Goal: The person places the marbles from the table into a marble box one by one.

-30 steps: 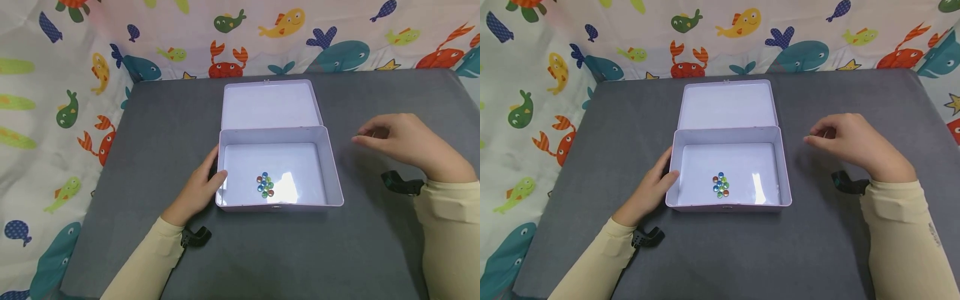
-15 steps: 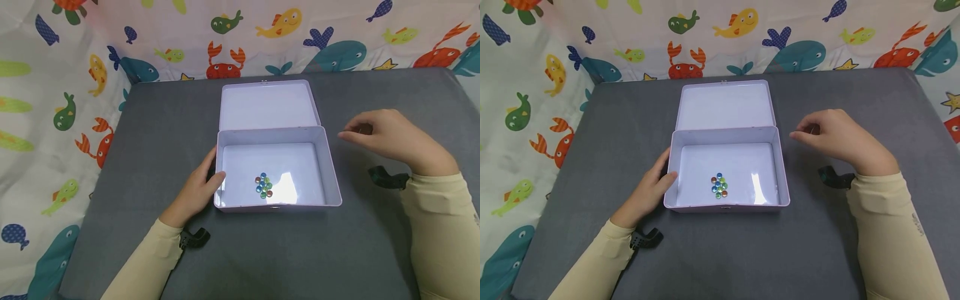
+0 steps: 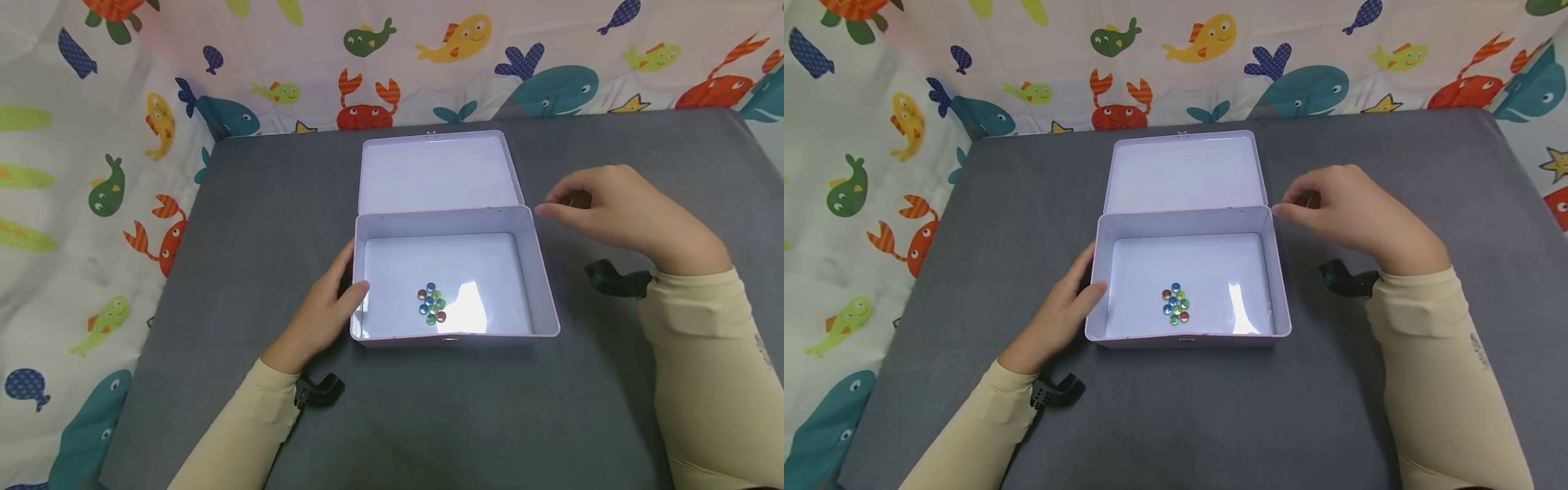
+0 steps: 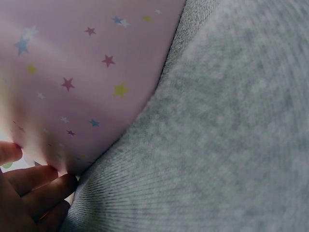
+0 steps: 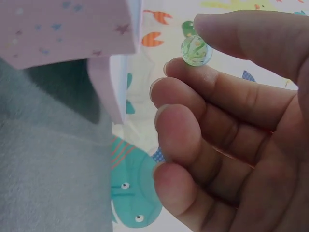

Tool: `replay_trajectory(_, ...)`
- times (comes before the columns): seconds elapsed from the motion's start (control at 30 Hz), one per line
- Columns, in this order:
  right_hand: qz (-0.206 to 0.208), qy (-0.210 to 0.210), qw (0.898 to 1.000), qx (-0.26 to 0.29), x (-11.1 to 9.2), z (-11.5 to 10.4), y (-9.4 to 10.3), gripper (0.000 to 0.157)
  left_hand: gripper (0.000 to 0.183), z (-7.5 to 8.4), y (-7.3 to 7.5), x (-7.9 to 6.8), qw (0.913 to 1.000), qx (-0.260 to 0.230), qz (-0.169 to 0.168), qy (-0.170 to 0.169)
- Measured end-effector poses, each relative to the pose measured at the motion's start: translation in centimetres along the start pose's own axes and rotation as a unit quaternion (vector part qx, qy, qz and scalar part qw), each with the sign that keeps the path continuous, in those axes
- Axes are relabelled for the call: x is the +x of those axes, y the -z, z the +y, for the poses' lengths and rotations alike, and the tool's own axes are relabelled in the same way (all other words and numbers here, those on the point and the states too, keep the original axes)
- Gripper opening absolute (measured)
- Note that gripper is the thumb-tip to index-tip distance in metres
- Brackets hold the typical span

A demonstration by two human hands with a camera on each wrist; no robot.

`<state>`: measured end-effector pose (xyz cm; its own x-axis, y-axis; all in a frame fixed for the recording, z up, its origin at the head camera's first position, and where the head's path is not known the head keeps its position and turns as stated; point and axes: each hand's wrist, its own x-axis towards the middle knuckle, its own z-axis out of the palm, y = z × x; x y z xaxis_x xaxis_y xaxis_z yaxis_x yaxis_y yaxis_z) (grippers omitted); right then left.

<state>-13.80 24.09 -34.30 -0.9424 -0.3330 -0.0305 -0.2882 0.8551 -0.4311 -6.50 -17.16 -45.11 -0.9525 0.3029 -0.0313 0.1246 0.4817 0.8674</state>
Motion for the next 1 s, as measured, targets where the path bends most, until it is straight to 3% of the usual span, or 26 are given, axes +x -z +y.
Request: replay_trajectory(1.0,-0.026,0.061,0.997,0.047,2.6,-5.7,0.4,0.018,0.073,0.0,0.1,0.0,1.0000,0.002,0.000,-0.001)
